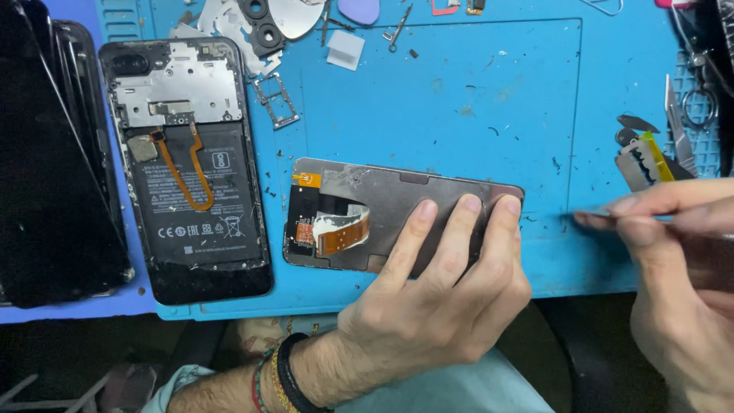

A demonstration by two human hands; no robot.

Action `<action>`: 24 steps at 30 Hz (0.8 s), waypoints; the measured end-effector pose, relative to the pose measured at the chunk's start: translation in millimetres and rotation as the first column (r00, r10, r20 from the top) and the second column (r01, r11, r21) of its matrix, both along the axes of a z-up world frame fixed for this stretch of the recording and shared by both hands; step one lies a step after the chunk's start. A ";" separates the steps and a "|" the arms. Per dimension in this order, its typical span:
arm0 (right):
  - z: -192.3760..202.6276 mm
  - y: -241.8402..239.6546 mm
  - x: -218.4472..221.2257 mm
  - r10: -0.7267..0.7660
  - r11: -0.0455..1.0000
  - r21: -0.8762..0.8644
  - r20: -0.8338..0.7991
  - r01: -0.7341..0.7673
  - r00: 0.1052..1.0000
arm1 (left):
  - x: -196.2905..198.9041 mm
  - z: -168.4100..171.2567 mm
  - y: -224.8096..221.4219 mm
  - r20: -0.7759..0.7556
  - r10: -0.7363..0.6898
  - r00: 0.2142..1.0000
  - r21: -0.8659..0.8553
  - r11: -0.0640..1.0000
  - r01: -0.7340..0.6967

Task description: Disassembling a cracked smartphone screen from the frame using a prying tool and cleaning the parts

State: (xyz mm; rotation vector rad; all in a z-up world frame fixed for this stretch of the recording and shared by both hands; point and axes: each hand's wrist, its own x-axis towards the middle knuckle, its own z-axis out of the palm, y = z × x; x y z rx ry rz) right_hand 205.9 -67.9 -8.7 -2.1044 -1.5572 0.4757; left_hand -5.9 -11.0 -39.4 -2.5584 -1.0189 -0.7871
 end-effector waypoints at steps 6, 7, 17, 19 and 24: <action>5.2 18.8 -10.2 0.145 0.984 0.134 -0.202 -0.120 0.969 | 5.0 -3.9 -5.5 0.052 -0.001 0.999 -0.026 1.000 0.002; 3.0 15.7 -9.6 0.148 0.983 0.136 -0.203 -0.122 0.968 | 5.6 -4.0 -5.8 0.050 0.002 0.999 -0.025 1.000 0.000; -4.9 16.1 -9.6 0.245 0.944 0.254 -0.116 -0.210 0.963 | 5.2 -3.6 -6.7 0.080 0.006 0.997 -0.029 1.000 -0.004; -6.3 19.3 -15.7 0.227 0.943 0.276 -0.129 -0.185 0.965 | 4.6 -4.2 -7.1 0.068 0.007 0.998 -0.024 1.000 -0.005; -9.7 24.3 -18.8 0.093 0.982 0.187 -0.315 -0.035 0.945 | 3.3 -4.1 -5.0 0.051 -0.006 0.999 -0.046 0.999 0.009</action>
